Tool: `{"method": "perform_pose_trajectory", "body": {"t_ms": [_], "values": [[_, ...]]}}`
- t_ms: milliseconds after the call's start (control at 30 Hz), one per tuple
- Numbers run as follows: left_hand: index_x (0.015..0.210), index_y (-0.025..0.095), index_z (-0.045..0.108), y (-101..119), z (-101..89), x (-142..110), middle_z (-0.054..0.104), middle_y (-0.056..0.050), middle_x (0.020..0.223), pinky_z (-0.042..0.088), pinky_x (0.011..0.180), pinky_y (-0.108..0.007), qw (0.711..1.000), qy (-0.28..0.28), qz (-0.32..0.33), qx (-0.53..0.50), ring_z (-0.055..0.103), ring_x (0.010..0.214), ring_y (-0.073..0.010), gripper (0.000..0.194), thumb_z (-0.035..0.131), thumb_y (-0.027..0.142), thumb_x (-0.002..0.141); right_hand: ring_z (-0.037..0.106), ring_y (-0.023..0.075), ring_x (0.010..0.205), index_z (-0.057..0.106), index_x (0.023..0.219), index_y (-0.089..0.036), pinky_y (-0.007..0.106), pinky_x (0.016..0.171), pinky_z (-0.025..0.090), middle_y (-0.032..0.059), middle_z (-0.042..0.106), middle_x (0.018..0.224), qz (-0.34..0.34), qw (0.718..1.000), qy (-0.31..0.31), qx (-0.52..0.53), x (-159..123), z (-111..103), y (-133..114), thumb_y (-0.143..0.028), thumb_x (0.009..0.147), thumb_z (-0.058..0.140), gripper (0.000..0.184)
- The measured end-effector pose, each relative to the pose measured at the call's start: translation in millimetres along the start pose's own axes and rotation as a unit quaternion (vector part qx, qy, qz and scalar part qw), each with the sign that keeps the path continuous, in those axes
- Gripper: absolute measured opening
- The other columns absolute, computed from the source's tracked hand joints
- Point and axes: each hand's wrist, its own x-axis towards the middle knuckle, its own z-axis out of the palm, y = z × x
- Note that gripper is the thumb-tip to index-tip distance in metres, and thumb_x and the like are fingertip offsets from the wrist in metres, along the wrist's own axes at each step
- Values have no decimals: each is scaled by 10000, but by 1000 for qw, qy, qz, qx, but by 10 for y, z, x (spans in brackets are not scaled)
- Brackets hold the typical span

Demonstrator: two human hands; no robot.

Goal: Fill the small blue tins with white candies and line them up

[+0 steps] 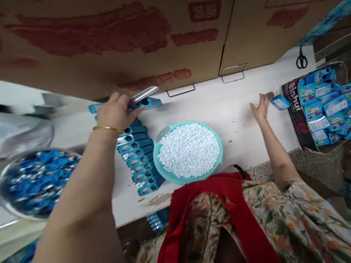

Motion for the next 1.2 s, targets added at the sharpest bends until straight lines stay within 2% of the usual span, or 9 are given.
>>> {"method": "perform_pose_trajectory", "body": {"t_ms": [133, 300, 400, 500, 667, 767, 867, 1033, 1200], "values": [[1315, 421, 555, -357, 264, 182, 613, -52, 1150, 454, 786, -438, 997, -55, -50, 18, 554, 1012, -320, 429, 395, 630, 976, 492, 411, 1561, 717, 1215, -131, 805, 1333, 199, 331, 646, 1514, 108, 988, 81, -81, 646, -492, 738, -417, 759, 950, 587], [1530, 444, 463, -347, 332, 7, 599, 5, 1487, 519, 1055, -539, 990, -2, -131, -45, 555, 1245, -338, 616, 504, 710, 976, 582, 393, 1483, 734, 1121, -76, 710, 1237, 340, 346, 665, 1465, 194, 964, -31, -180, 751, -627, 873, -195, 817, 883, 358], [1535, 415, 487, 182, 303, -72, 653, 25, 1496, 509, 1161, -544, 992, 46, -92, -75, 570, 1323, -317, 536, 458, 640, 1050, 608, 376, 1466, 723, 1217, -119, 625, 1225, 413, 321, 662, 1505, 182, 963, -57, -192, 564, -560, 761, -180, 818, 890, 436], [1288, 265, 691, 1080, 426, 134, 786, -79, 1288, 562, 1039, -472, 989, -81, 65, -109, 685, 1177, -296, 404, 397, 428, 1065, 739, 322, 1233, 710, 1124, -230, 583, 1104, 597, 142, 785, 1202, 215, 976, 18, -22, 166, -522, 580, -488, 859, 872, 403], [1211, 240, 757, 2542, 982, 768, 828, -120, 1151, 533, 850, -362, 931, -274, 238, -41, 743, 1039, -297, 284, 673, 347, 962, 803, 297, 1045, 665, 943, -271, 506, 802, 726, 52, 781, 934, 324, 853, -15, 408, -733, -501, 179, -853, 772, 752, 613], [1183, 248, 783, 2981, 1330, 978, 824, -102, 1044, 518, 805, -347, 909, -326, 260, 3, 724, 958, -290, 289, 794, 277, 896, 800, 253, 996, 668, 921, -287, 413, 725, 719, 37, 791, 928, 361, 806, -31, 468, -1152, -436, 20, -832, 751, 782, 582], [1111, 245, 802, 3078, 1500, 1033, 807, -91, 974, 518, 824, -355, 909, -332, 253, 3, 717, 941, -275, 192, 702, 187, 958, 771, 198, 856, 657, 858, -280, 325, 641, 684, 21, 784, 896, 407, 774, -10, 485, -1416, -332, -20, -789, 758, 808, 540], [1016, 186, 753, 2887, 1150, 771, 792, -86, 947, 522, 850, -350, 940, -251, 172, -156, 710, 906, -232, 113, 642, 193, 991, 622, 123, 611, 654, 857, -276, 232, 447, 546, -21, 722, 789, 442, 742, -12, 503, -1634, -78, -77, -806, 742, 813, 566], [1053, 202, 689, 2883, 533, -137, 759, -21, 879, 539, 783, -291, 889, -173, 183, -382, 708, 816, -174, 147, 616, 329, 1058, 610, 132, 605, 675, 919, -277, 245, 444, 553, -26, 684, 758, 332, 781, -105, 519, -1769, 188, -568, -806, 872, 687, 531]]}}
